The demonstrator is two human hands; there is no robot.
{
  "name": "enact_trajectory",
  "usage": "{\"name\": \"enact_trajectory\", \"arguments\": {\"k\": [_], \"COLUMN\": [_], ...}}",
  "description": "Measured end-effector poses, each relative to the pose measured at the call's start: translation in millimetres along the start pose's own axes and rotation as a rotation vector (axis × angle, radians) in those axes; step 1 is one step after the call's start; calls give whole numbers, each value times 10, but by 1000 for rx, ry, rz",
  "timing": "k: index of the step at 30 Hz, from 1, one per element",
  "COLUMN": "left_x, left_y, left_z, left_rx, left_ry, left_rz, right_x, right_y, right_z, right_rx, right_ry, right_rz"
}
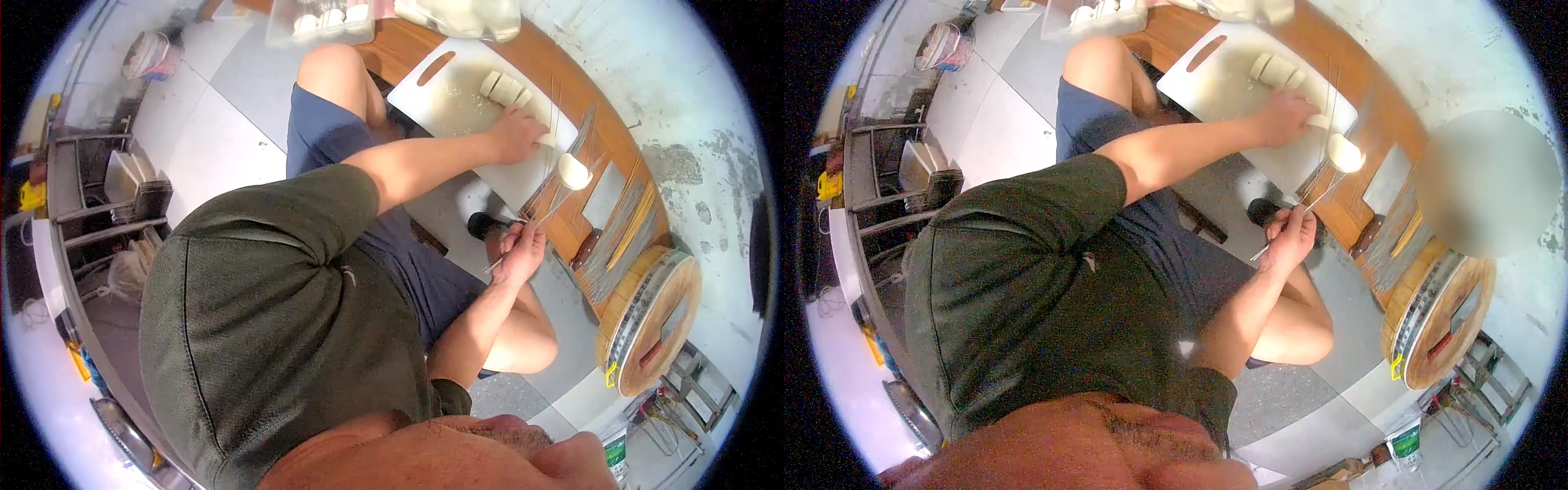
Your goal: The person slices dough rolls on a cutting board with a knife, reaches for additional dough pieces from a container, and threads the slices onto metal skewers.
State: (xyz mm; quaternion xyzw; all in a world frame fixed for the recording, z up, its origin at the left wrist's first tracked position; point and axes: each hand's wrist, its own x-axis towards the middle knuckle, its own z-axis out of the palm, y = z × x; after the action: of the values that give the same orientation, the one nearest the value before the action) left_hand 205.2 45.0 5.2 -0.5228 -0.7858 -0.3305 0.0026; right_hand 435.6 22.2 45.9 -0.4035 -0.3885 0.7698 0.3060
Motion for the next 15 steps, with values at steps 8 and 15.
{"name": "enact_trajectory", "arguments": {"k": [8, 15], "left_x": [-24, -27], "left_y": [-384, -563], "left_z": [-545, -799], "left_rx": [-1620, -1884], "left_ry": [-49, 26], "left_rz": [-803, -728], "right_x": [-51, -191], "right_y": [197, 264], "right_z": [122, 301], "right_rx": [-92, -258], "right_ry": [-90, -201], "right_rz": [78, 128]}}
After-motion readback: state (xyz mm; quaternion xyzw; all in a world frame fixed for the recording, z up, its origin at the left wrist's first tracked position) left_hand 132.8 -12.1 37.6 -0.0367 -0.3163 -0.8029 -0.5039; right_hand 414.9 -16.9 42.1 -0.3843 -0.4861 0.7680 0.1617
